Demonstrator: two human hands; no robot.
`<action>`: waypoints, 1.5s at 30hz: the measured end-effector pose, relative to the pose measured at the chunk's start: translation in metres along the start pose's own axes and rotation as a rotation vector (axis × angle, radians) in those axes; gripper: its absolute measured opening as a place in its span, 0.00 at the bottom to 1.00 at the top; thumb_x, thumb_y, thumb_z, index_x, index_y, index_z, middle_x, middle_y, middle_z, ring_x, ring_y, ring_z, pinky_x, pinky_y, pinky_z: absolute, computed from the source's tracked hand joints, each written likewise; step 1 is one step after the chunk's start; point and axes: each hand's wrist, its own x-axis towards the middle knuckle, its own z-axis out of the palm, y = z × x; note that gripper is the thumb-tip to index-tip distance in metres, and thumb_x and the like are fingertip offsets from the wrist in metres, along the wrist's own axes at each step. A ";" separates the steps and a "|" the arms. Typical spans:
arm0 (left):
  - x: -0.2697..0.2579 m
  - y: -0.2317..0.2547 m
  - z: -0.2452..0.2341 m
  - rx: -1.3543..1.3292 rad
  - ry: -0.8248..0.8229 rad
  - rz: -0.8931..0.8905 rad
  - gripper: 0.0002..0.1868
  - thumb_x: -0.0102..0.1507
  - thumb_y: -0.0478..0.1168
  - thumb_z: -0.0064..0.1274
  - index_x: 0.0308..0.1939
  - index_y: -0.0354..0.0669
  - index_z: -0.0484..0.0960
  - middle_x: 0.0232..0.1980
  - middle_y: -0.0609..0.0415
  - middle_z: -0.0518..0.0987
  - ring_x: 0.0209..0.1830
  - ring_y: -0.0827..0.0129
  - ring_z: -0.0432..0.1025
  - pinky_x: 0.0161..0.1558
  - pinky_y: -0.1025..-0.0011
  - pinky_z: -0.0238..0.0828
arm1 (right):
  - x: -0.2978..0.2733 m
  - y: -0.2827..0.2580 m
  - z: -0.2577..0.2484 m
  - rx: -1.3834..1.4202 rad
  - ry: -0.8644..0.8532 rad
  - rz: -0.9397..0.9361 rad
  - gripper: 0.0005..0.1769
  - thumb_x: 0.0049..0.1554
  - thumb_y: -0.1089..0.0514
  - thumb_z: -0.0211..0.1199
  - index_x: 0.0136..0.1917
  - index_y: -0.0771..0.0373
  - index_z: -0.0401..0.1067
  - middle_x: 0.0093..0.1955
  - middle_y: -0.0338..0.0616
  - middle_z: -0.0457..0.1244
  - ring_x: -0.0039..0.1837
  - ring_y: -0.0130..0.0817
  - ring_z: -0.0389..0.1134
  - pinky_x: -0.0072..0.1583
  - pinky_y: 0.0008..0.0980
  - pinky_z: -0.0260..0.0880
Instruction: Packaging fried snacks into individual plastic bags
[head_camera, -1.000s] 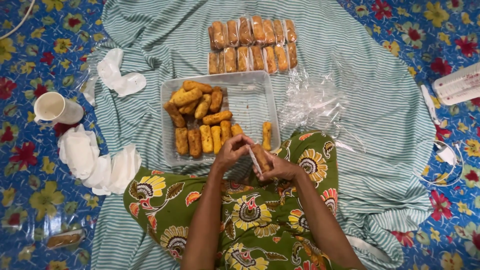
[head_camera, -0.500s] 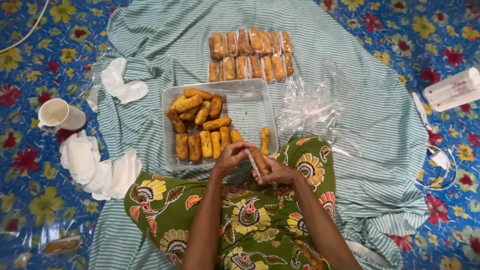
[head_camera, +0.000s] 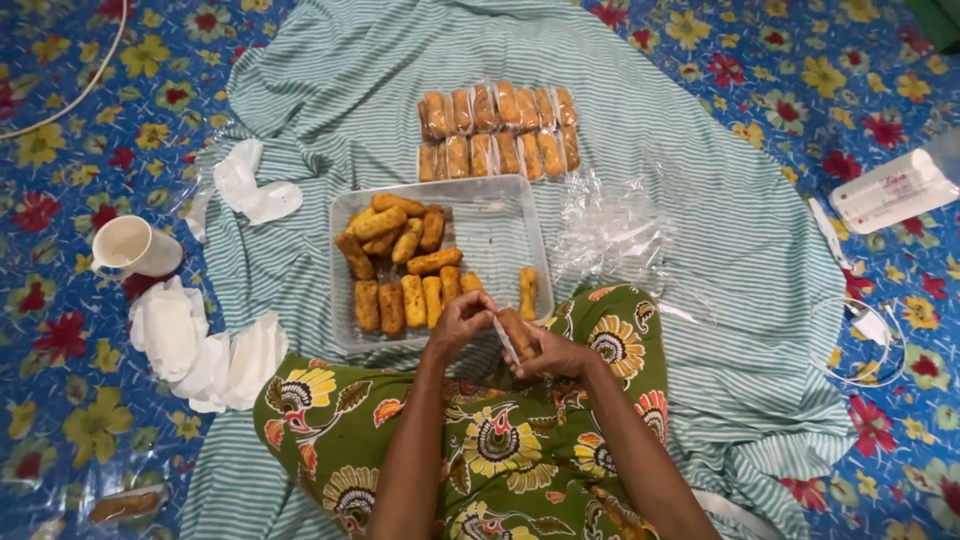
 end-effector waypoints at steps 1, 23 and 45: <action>-0.002 0.004 0.001 0.002 -0.001 0.003 0.05 0.62 0.30 0.59 0.42 0.38 0.84 0.34 0.51 0.81 0.35 0.71 0.76 0.39 0.74 0.79 | 0.000 0.001 0.000 -0.002 0.000 -0.003 0.50 0.41 0.80 0.73 0.72 0.54 0.62 0.47 0.54 0.68 0.46 0.40 0.74 0.48 0.36 0.78; -0.001 -0.004 0.005 0.009 0.126 0.012 0.07 0.63 0.33 0.61 0.46 0.40 0.85 0.32 0.53 0.81 0.32 0.73 0.75 0.38 0.73 0.78 | 0.005 0.006 -0.006 0.055 -0.006 -0.074 0.44 0.41 0.79 0.73 0.67 0.57 0.64 0.46 0.52 0.68 0.47 0.39 0.74 0.48 0.35 0.78; 0.008 0.030 0.001 -0.194 0.561 0.170 0.04 0.67 0.36 0.56 0.44 0.43 0.84 0.36 0.55 0.82 0.30 0.76 0.75 0.34 0.74 0.80 | 0.064 -0.042 0.001 -0.177 -0.035 -0.079 0.57 0.43 0.79 0.73 0.77 0.50 0.53 0.48 0.52 0.68 0.48 0.37 0.72 0.50 0.35 0.77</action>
